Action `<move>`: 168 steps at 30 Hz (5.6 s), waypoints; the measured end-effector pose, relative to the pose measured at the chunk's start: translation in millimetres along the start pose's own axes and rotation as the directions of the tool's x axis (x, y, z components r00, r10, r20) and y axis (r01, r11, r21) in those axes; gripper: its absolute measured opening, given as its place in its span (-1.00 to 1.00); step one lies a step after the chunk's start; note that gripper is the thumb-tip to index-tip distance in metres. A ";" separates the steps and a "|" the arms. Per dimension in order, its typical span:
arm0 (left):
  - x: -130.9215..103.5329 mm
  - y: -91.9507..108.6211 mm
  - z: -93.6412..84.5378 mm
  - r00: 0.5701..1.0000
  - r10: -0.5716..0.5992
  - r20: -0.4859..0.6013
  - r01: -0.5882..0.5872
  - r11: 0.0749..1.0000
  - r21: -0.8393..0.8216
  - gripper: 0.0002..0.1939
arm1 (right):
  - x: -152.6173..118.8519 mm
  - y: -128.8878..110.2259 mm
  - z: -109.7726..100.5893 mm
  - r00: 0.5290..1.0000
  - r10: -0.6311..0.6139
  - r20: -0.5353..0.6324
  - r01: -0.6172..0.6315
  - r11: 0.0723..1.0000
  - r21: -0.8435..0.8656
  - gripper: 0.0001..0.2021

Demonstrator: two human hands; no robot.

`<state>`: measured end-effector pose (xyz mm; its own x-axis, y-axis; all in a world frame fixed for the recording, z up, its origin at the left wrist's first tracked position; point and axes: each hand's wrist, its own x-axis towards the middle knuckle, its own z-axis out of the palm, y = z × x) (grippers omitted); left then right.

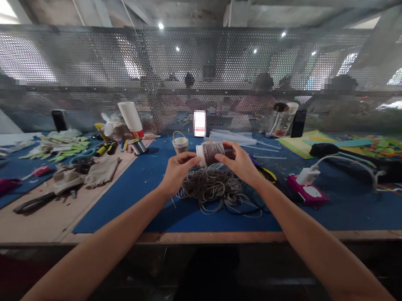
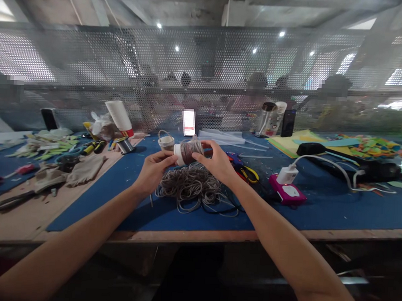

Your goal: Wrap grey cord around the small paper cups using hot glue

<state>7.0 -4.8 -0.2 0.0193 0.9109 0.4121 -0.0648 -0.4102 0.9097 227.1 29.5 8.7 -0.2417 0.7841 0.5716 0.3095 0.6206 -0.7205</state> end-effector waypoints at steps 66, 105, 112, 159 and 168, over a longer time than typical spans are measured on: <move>1.5 -4.3 -1.8 0.998 -0.054 -0.021 0.055 0.998 0.013 -0.74 | -11.9 -10.5 5.2 0.933 -0.359 -0.019 0.321 0.857 -0.403 -0.81; -11.2 8.2 9.0 0.979 0.105 0.174 -0.150 0.952 0.268 -0.88 | -11.1 -25.8 2.9 0.950 -0.294 -0.106 0.258 0.929 -0.265 -0.92; -11.8 9.5 10.4 0.978 0.081 0.191 -0.129 0.959 0.254 -0.88 | -11.7 -23.8 4.9 0.951 -0.287 -0.111 0.246 0.925 -0.289 -0.93; 6.4 -1.6 -5.3 0.982 -0.035 -0.185 0.033 0.999 -0.016 -0.78 | -5.4 -13.2 -10.4 0.945 -0.297 -0.135 0.206 0.865 -0.457 -0.80; 8.4 -6.5 -6.1 0.977 -0.082 -0.198 0.065 0.994 -0.092 -0.79 | 7.2 36.3 -60.9 0.919 0.329 -0.218 -0.353 0.440 -0.826 -0.74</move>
<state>1.5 5.8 -3.0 -0.1733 0.9323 0.3175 -0.1549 -0.3442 0.9261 292.6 57.4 10.5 0.0804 0.9238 0.3743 0.9808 -0.0065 -0.1948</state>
